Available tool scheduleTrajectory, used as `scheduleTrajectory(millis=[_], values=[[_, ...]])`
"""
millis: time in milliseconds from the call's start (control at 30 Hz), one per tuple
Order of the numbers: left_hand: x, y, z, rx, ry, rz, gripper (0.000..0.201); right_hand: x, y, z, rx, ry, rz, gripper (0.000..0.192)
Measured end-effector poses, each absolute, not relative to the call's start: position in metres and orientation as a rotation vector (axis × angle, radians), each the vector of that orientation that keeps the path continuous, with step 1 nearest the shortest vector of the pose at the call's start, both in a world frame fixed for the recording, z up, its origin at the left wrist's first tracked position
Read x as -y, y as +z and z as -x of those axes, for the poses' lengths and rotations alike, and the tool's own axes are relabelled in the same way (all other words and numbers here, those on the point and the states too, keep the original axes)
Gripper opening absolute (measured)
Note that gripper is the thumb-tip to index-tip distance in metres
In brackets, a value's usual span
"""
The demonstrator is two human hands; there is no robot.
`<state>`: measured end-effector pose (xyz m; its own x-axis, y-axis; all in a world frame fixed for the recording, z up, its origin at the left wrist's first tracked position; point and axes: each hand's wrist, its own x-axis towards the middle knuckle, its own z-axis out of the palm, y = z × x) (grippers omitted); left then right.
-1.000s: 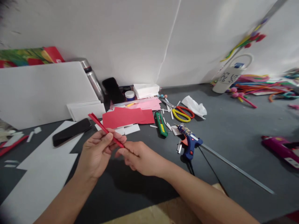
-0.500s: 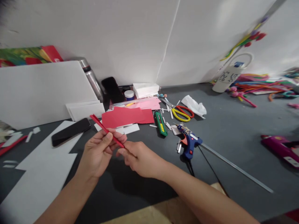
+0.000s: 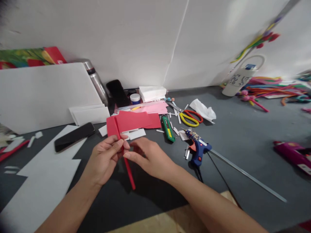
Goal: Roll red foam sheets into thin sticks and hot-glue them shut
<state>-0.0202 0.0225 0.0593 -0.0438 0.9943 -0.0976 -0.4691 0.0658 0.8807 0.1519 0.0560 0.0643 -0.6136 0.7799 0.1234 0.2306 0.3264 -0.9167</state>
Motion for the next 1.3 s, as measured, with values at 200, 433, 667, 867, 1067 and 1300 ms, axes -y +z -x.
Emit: scheduleTrajectory(millis=[200, 433, 667, 867, 1067, 1300], values=[[-0.017, 0.054, 0.008, -0.93, 1.161, -0.81, 0.019, -0.066, 0.058, -0.152, 1.453, 1.501, 0.879, 0.034], [-0.012, 0.054, -0.001, -1.014, 1.086, -0.853, 0.02, -0.071, 0.051, -0.153, 1.216, 1.587, 0.89, 0.026], [-0.012, 0.051, -0.002, -1.121, 1.053, -0.847, 0.036, -0.071, 0.049, -0.153, 1.189, 1.639, 0.911, 0.028], [-0.013, 0.047, -0.005, -1.163, 1.043, -0.853, 0.029, -0.073, 0.049, -0.151, 1.075, 1.632, 0.948, 0.029], [-0.012, 0.049, -0.01, -1.19, 1.017, -0.851, 0.028, -0.081, 0.053, -0.161, 1.138, 1.525, 0.987, 0.028], [-0.006, 0.06, -0.008, -1.156, 1.006, -0.845, 0.028, -0.079, 0.071, -0.163, 1.591, 1.24, 1.135, 0.029]])
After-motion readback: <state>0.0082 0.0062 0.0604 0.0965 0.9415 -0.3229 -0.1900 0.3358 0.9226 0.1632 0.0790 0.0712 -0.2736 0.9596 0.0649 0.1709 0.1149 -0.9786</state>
